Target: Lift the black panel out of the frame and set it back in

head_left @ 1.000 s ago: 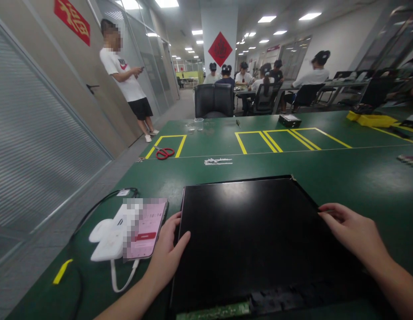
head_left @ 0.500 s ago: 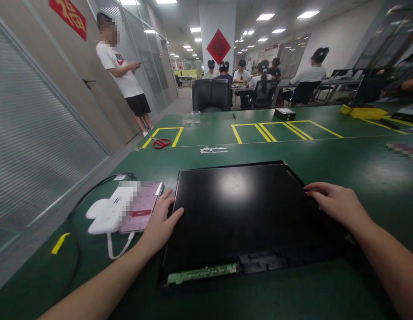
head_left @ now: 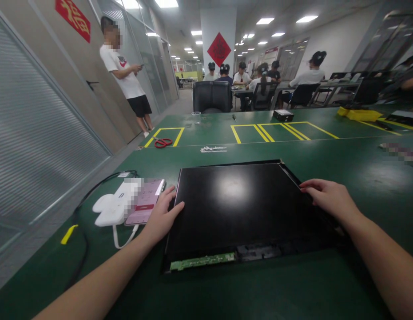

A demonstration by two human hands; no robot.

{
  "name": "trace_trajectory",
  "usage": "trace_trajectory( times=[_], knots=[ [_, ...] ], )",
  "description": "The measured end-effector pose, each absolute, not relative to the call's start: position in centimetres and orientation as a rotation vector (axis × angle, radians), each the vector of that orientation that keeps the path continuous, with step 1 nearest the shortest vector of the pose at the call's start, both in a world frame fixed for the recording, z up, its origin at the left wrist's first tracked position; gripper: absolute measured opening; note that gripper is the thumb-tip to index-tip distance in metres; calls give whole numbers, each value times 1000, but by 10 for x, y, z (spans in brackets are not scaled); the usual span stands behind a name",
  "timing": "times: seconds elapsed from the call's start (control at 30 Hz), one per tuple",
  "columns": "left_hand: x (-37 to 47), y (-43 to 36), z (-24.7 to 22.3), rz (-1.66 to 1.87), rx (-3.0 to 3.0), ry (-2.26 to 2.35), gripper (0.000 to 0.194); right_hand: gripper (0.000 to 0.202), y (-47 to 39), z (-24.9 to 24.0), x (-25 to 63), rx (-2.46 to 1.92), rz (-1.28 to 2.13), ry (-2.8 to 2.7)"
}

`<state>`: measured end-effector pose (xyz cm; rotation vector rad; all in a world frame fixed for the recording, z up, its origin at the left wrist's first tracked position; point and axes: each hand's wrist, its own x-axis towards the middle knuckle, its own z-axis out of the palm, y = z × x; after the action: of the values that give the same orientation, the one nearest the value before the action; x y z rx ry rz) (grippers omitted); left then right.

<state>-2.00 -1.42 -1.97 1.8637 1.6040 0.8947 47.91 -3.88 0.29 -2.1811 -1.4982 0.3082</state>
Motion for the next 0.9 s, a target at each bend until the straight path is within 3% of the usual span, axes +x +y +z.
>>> trace_trajectory(
  times=[0.33, 0.9],
  knots=[
    [-14, -21, -16, 1094, 1614, 1396, 53, 26, -40, 5, 477, -2184, 292, -1486],
    [-20, -18, -18, 990, 1806, 1514, 55, 26, -41, 5, 474, -2156, 280, -1486]
  ],
)
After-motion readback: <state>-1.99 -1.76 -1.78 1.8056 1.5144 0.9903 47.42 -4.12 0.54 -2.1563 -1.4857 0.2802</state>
